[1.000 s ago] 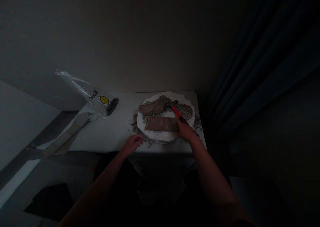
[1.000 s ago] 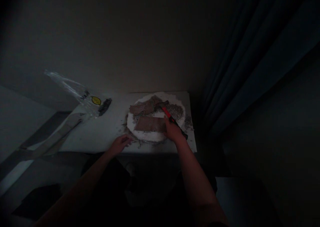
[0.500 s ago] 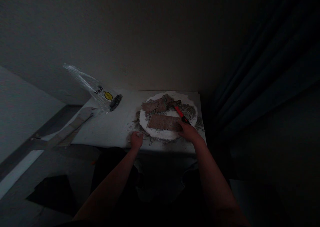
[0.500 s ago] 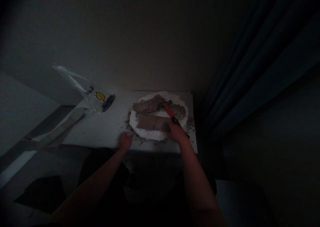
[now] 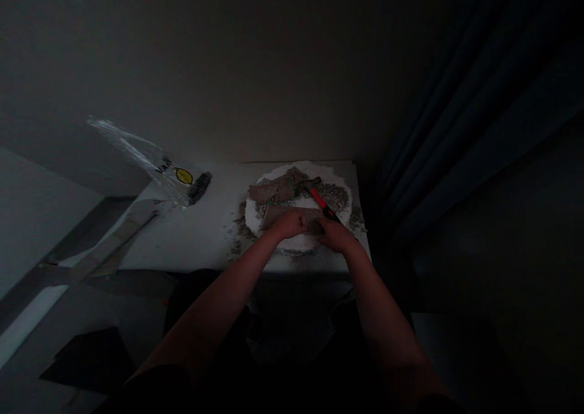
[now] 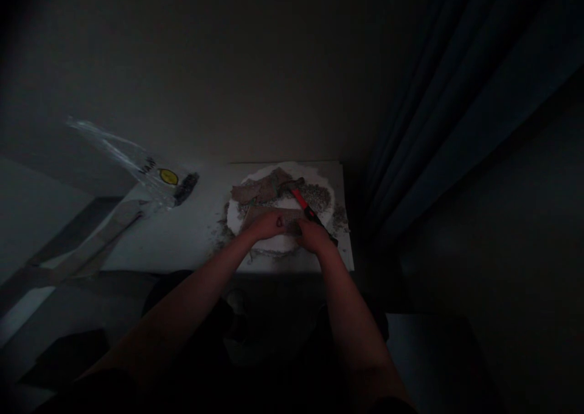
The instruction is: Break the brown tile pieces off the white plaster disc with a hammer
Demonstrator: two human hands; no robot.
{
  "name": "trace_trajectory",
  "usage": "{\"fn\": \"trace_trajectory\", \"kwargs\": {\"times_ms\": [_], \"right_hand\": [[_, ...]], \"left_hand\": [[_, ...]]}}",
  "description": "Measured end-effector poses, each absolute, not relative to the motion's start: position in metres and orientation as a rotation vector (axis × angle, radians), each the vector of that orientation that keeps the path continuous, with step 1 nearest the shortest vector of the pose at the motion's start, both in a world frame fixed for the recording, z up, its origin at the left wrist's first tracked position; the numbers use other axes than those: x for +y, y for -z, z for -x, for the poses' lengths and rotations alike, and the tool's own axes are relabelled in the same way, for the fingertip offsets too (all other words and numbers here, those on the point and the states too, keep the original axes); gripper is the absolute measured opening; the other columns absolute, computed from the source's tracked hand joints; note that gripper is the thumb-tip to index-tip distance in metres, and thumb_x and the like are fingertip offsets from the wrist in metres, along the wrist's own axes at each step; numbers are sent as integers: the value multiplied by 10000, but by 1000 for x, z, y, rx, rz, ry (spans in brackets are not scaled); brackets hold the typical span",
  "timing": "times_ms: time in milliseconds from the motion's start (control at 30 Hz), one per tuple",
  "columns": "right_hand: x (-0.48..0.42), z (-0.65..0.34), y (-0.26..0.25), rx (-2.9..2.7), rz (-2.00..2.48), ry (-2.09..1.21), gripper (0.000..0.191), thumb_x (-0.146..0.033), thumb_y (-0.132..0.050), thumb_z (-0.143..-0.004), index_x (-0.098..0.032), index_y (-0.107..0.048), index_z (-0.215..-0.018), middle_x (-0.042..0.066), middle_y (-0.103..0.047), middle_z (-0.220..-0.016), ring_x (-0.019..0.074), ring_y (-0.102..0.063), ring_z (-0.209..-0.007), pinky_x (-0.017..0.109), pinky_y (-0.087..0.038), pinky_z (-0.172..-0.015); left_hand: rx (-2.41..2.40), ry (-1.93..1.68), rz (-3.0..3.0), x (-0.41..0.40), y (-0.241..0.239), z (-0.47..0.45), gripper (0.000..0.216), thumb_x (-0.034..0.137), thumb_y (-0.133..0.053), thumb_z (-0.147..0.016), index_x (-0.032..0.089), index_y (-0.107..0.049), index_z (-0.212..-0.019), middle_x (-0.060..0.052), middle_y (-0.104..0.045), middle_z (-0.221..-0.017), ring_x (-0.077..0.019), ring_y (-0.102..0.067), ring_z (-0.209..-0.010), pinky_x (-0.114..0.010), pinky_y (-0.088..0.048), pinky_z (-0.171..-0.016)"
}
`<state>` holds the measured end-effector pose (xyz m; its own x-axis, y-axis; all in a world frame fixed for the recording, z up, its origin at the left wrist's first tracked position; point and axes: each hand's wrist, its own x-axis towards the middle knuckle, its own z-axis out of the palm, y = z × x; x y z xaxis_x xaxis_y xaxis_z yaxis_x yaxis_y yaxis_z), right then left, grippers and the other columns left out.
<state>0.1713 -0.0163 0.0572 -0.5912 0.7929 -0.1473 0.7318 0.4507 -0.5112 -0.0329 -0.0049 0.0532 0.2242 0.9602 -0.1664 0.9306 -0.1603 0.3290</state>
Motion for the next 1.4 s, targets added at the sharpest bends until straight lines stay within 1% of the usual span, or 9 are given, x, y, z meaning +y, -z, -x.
{"fn": "trace_trajectory", "kwargs": {"times_ms": [300, 433, 567, 733, 933, 1100, 1200, 1300, 1400], "right_hand": [[-15, -170, -54, -2560, 1374, -810, 562, -213, -661, -830, -184, -503, -1369, 148, -552, -1399, 268, -557, -1235, 379, -450, -986], [-16, -169, -53, -2567, 1359, -798, 564, -221, -660, -838, -161, -498, -1375, 161, -541, -1409, 275, -560, -1230, 378, -439, -997], [-17, -169, -55, -2560, 1363, -804, 540, -236, -661, -853, -178, -502, -1366, 150, -566, -1381, 261, -565, -1223, 365, -433, -996], [-18, -169, -59, -2561, 1361, -799, 494, -221, -649, -860, -182, -525, -1336, 148, -565, -1379, 257, -578, -1197, 350, -437, -976], [-18, -169, -58, -2566, 1361, -783, 494, -242, -647, -863, -175, -521, -1335, 146, -587, -1347, 260, -585, -1181, 347, -442, -962], [-17, -169, -56, -2583, 1368, -786, 505, -232, -648, -852, -160, -519, -1335, 157, -568, -1367, 263, -570, -1203, 347, -437, -969], [-16, -169, -56, -2598, 1349, -781, 497, -226, -635, -851, -146, -525, -1329, 169, -546, -1391, 277, -566, -1209, 363, -441, -971], [-17, -169, -58, -2601, 1367, -783, 477, -221, -635, -852, -156, -536, -1314, 161, -556, -1383, 274, -572, -1200, 371, -443, -972], [-17, -169, -58, -2596, 1360, -797, 454, -219, -648, -847, -166, -549, -1287, 157, -555, -1383, 262, -569, -1204, 363, -443, -973]], "left_hand": [[1676, 14, -2063, 9, -64, 33, 288, 359, -652, -694, 159, -694, -896, -15, -693, -782, -158, -583, -705, -241, -379, -592], [1702, 119, -2020, 10, -72, 27, 271, 368, -651, -682, 156, -703, -843, -26, -698, -770, -151, -577, -668, -238, -373, -571], [1691, 138, -2031, 14, -73, 24, 312, 366, -659, -666, 168, -718, -900, -26, -708, -807, -152, -595, -685, -233, -383, -574], [1732, 268, -2026, 21, -69, 24, 304, 403, -663, -671, 154, -718, -837, -50, -693, -737, -168, -607, -668, -242, -385, -551], [1724, 254, -1998, 22, -65, 27, 352, 405, -646, -682, 143, -718, -905, -59, -712, -808, -172, -608, -672, -249, -380, -547], [1562, 176, -2167, 19, -67, 35, 306, 335, -624, -713, 171, -714, -955, -30, -725, -880, -173, -624, -771, -230, -414, -640], [1419, 189, -2330, 16, -70, 36, 308, 295, -596, -758, 176, -705, -1020, -61, -731, -1003, -190, -641, -854, -250, -448, -744], [1368, 260, -2454, 14, -74, 32, 289, 304, -569, -814, 186, -706, -1040, -91, -724, -1075, -215, -649, -949, -279, -456, -835], [1360, 307, -2483, 11, -77, 28, 301, 330, -529, -868, 198, -704, -1074, -87, -725, -1090, -223, -648, -1005, -284, -456, -878]]}}
